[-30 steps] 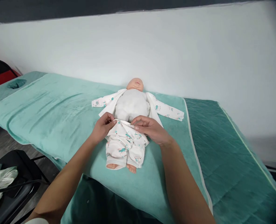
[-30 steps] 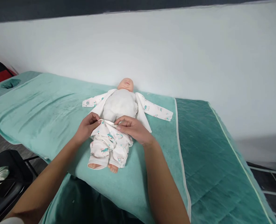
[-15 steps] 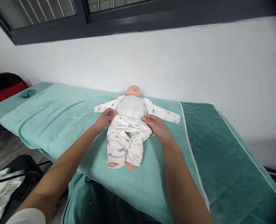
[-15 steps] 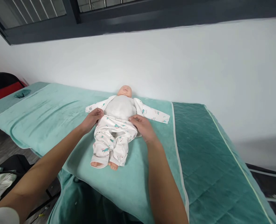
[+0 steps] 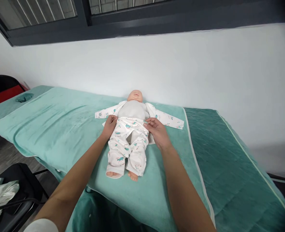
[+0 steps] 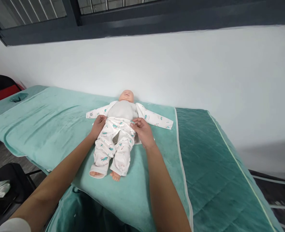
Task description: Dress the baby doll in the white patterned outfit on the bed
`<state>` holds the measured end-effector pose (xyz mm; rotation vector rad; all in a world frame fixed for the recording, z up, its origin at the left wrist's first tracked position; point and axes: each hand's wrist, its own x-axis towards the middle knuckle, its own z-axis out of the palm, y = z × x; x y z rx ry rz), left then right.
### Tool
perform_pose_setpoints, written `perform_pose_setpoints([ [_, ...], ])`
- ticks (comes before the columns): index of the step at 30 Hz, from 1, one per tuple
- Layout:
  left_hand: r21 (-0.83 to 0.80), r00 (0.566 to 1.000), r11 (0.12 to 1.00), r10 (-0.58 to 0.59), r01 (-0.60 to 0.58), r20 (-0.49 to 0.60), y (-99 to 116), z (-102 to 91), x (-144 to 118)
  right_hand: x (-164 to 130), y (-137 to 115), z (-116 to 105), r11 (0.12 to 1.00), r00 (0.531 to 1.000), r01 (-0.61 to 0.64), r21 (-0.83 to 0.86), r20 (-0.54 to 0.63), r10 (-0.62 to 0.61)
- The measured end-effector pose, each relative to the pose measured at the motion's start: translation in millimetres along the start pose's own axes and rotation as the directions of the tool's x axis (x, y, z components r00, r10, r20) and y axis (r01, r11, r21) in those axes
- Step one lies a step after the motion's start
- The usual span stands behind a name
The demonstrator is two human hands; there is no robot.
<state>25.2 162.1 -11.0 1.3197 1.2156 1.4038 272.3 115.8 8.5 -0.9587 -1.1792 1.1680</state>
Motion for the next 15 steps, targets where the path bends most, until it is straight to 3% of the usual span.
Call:
perform_pose_setpoints([
  [5, 0.028, 1.0, 0.999, 0.028, -0.028, -0.005, -6.0, -2.0, -3.3, 1.0, 6.0, 10.2, 0.979, 0.986, 0.142, -0.147, -0.071, -0.154],
  [10, 0.031, 0.999, 0.999, 0.032, -0.032, 0.017, 6.2, -1.9, -12.0, -0.1, 5.6, 18.2, 0.958, 0.975, 0.175, -0.226, -0.093, -0.2],
  [15, 0.214, 0.96, 0.938, 0.252, -0.273, 0.121, 13.5, -0.5, -20.1, -0.3, 7.4, 20.8, 0.951, 0.972, 0.178, -0.254, -0.108, -0.211],
])
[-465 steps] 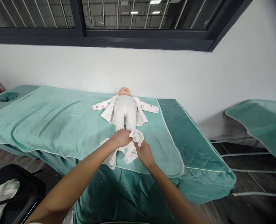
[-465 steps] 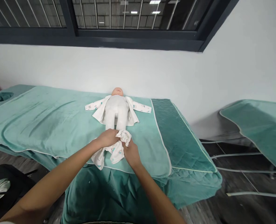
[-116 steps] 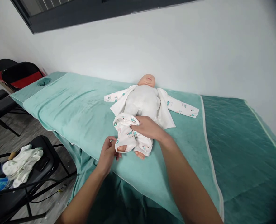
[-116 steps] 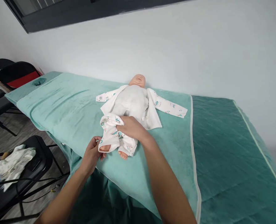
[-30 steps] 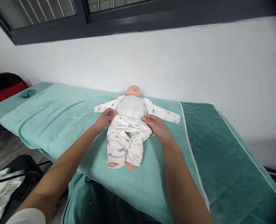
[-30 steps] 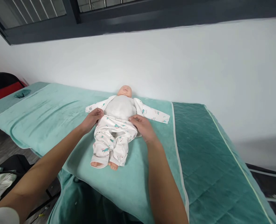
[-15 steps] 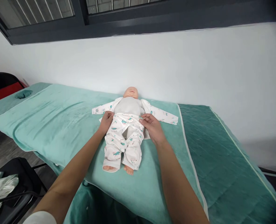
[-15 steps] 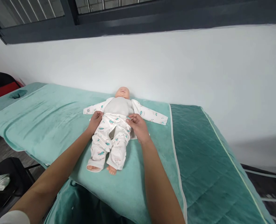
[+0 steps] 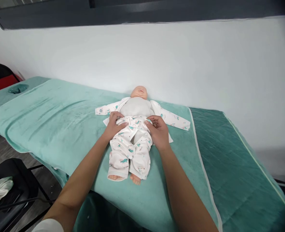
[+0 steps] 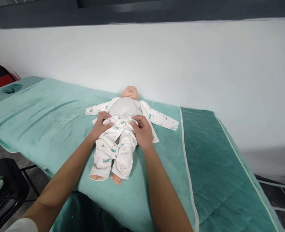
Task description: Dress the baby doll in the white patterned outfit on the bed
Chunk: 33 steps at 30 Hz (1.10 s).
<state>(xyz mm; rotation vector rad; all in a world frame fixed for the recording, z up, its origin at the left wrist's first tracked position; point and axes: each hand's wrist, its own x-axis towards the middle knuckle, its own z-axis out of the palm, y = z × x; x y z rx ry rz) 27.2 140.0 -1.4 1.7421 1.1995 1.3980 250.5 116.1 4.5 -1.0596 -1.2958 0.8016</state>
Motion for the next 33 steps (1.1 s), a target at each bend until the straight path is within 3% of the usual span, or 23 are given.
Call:
perform_pose_setpoints([
  [6, -0.005, 0.991, 0.993, 0.12, -0.121, -0.052, -1.9, 4.0, 2.5, -0.9, -1.4, 2.4, 1.0, 1.0, 0.005, -0.004, 0.025, -0.005],
  [12, 0.019, 0.982, 0.993, -0.117, 0.121, -0.147, -9.0, 1.6, 13.1, 0.6, -2.9, 2.2, 0.999, 0.999, -0.035, -0.021, 0.027, 0.035],
  [16, -0.048, 0.969, 0.99, -0.142, 0.135, -0.203, -14.1, 1.0, 15.7, 4.2, 3.4, 0.7, 0.994, 0.998, -0.058, 0.091, 0.022, 0.056],
  [21, -0.06, 0.968, 0.977, -0.209, 0.203, -0.141, -9.3, -0.2, 10.7, 12.0, 14.1, -3.6, 0.965, 0.989, -0.083, 0.248, -0.095, 0.109],
  [26, -0.035, 0.965, 0.968, -0.249, 0.247, -0.084, -5.0, -0.7, 9.6, 15.6, 21.4, -5.6, 0.961, 0.972, -0.03, 0.275, -0.216, 0.092],
  [30, -0.06, 0.966, 0.964, -0.26, 0.26, 0.015, -3.4, -2.8, 9.2, 14.8, 21.7, -6.2, 0.975, 0.978, -0.05, 0.218, -0.187, 0.092],
  [33, -0.108, 0.963, 0.957, -0.266, 0.27, 0.05, -1.6, -6.9, 7.4, 15.3, 19.5, -13.5, 0.99, 0.991, -0.071, 0.119, -0.101, 0.083],
])
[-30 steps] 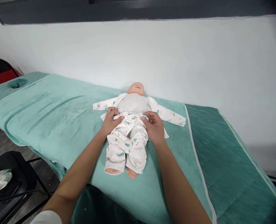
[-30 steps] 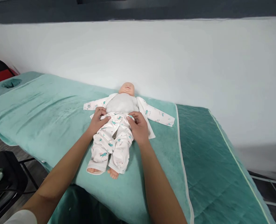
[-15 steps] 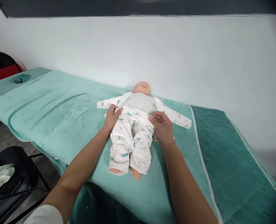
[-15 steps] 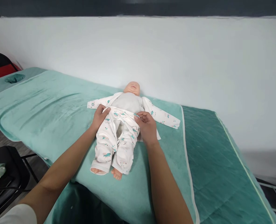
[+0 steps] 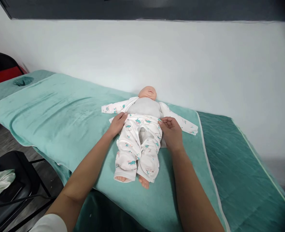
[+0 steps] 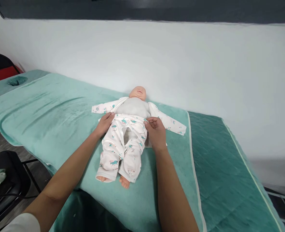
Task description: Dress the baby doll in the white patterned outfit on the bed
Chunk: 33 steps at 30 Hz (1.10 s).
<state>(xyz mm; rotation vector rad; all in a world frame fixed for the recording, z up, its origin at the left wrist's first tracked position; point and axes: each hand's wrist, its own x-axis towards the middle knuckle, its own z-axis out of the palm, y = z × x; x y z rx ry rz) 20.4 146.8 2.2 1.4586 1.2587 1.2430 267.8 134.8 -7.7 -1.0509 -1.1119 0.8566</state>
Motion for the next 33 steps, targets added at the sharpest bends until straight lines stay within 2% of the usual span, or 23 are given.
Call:
perform_pose_setpoints([
  [3, -0.047, 0.999, 0.999, -0.026, 0.028, 0.044, 0.8, -5.6, -1.3, 1.7, -5.4, -12.9, 0.994, 0.988, -0.069, -0.081, 0.13, 0.079],
  [7, -0.113, 0.961, 0.978, -0.144, 0.174, 0.238, 1.3, -14.8, -0.1, 0.9, -13.2, -29.4, 0.961, 0.939, -0.169, -0.217, 0.262, 0.224],
  [9, -0.158, 0.934, 0.967, -0.137, 0.198, 0.329, 2.5, -20.0, 0.4, -0.2, -14.2, -34.2, 0.933, 0.909, -0.2, -0.299, 0.298, 0.29],
  [12, -0.194, 0.9, 0.964, -0.081, 0.179, 0.429, 5.1, -27.5, 0.4, -0.3, -9.5, -36.9, 0.873, 0.882, -0.199, -0.445, 0.308, 0.358],
  [14, -0.199, 0.876, 0.966, -0.052, 0.166, 0.48, 6.1, -31.5, 0.5, 0.7, -4.4, -36.2, 0.84, 0.889, -0.163, -0.517, 0.293, 0.353],
  [16, -0.202, 0.856, 0.966, -0.036, 0.162, 0.516, 5.8, -34.4, 1.2, 1.6, -0.7, -34.4, 0.83, 0.9, -0.153, -0.537, 0.272, 0.341],
  [20, -0.181, 0.821, 0.97, -0.029, 0.16, 0.57, 1.4, -36.4, 4.4, 1.1, 1.5, -29.9, 0.834, 0.903, -0.231, -0.502, 0.208, 0.375],
  [22, -0.161, 0.812, 0.976, -0.023, 0.143, 0.583, -2.0, -35.3, 6.0, 0.5, 3.2, -28.7, 0.841, 0.914, -0.228, -0.491, 0.189, 0.359],
  [24, -0.152, 0.826, 0.981, -0.013, 0.119, 0.564, -5.7, -32.9, 7.1, 0.2, 6.4, -28.1, 0.852, 0.931, -0.192, -0.487, 0.185, 0.315],
  [28, -0.122, 0.891, 0.989, -0.023, 0.088, 0.454, -12.6, -25.7, 8.0, 0.5, 12.5, -26.8, 0.89, 0.943, -0.169, -0.423, 0.192, 0.271],
  [33, -0.119, 0.946, 0.98, -0.118, 0.16, 0.301, -21.0, -13.6, 11.4, 0.1, 10.5, -22.0, 0.92, 0.943, -0.176, -0.351, 0.209, 0.26],
])
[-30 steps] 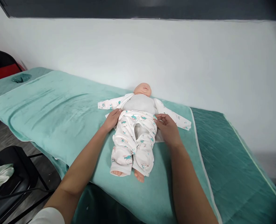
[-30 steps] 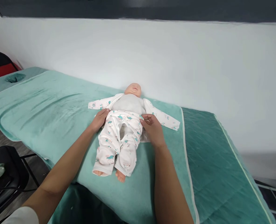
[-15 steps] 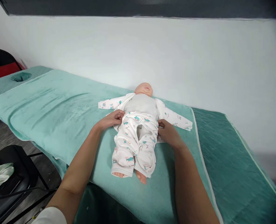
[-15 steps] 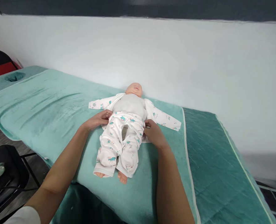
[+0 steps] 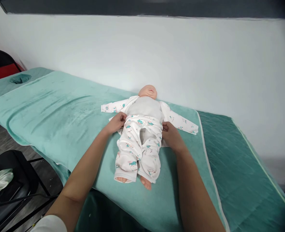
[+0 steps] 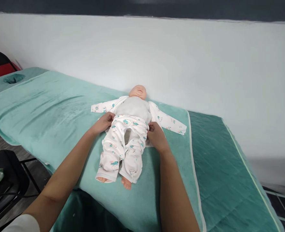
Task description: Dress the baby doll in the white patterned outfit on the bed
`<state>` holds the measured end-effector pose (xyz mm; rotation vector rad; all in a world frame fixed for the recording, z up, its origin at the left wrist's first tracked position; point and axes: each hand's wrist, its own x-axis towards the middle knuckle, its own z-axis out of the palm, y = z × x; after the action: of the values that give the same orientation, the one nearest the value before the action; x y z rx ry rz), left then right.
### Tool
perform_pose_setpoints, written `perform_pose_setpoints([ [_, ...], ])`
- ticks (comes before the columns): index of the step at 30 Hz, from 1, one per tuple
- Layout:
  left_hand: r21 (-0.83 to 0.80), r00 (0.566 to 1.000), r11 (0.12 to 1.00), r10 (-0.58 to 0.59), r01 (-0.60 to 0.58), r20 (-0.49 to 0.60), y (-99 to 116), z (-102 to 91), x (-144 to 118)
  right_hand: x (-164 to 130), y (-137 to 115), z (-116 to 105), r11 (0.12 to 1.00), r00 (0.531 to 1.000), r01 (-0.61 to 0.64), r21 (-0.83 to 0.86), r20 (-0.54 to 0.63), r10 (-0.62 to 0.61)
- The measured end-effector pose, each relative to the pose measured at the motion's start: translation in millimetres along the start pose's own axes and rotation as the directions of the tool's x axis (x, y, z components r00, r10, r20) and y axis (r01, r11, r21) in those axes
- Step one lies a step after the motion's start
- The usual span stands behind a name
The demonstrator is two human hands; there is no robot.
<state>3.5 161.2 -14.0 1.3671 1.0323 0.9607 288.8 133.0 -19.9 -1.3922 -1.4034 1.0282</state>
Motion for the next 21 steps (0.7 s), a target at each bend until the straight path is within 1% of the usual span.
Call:
perform_pose_setpoints([
  [3, 0.035, 0.997, 0.999, 0.0, 0.002, -0.073, -4.4, 3.4, 4.1, -0.1, -1.2, 3.1, 0.999, 0.999, 0.019, -0.031, -0.027, -0.02],
  [5, 0.086, 0.996, 0.996, 0.018, -0.011, -0.084, -5.3, 3.4, 4.6, 0.7, 0.3, 5.4, 0.997, 0.997, 0.021, -0.08, -0.068, -0.026],
  [7, 0.14, 0.998, 0.99, 0.036, -0.028, -0.057, -3.9, 1.9, 3.0, 1.8, 2.4, 7.4, 0.992, 0.993, 0.023, -0.121, -0.112, -0.037],
  [10, 0.209, 0.998, 0.976, 0.062, -0.064, 0.017, 2.4, -1.2, -2.1, 3.0, 3.4, 8.3, 0.992, 0.989, 0.007, -0.126, -0.149, -0.026],
  [13, 0.234, 0.996, 0.97, 0.048, -0.065, 0.081, 11.6, -2.9, -7.1, 2.4, -0.2, 6.8, 0.995, 0.988, -0.081, -0.054, -0.135, 0.074],
  [16, 0.244, 0.996, 0.969, 0.021, -0.042, 0.089, 19.5, -3.0, -10.6, 0.6, -4.7, 5.9, 0.985, 0.981, -0.167, 0.051, -0.095, 0.171],
  [19, 0.241, 0.998, 0.97, 0.03, -0.041, 0.049, 22.9, -1.7, -13.5, -0.9, -6.3, 8.0, 0.978, 0.984, -0.15, 0.145, -0.072, 0.162],
  [21, 0.199, 1.0, 0.98, 0.02, -0.023, 0.018, 23.0, 0.5, -15.1, -1.8, -6.7, 11.1, 0.971, 0.989, -0.119, 0.206, -0.058, 0.134],
])
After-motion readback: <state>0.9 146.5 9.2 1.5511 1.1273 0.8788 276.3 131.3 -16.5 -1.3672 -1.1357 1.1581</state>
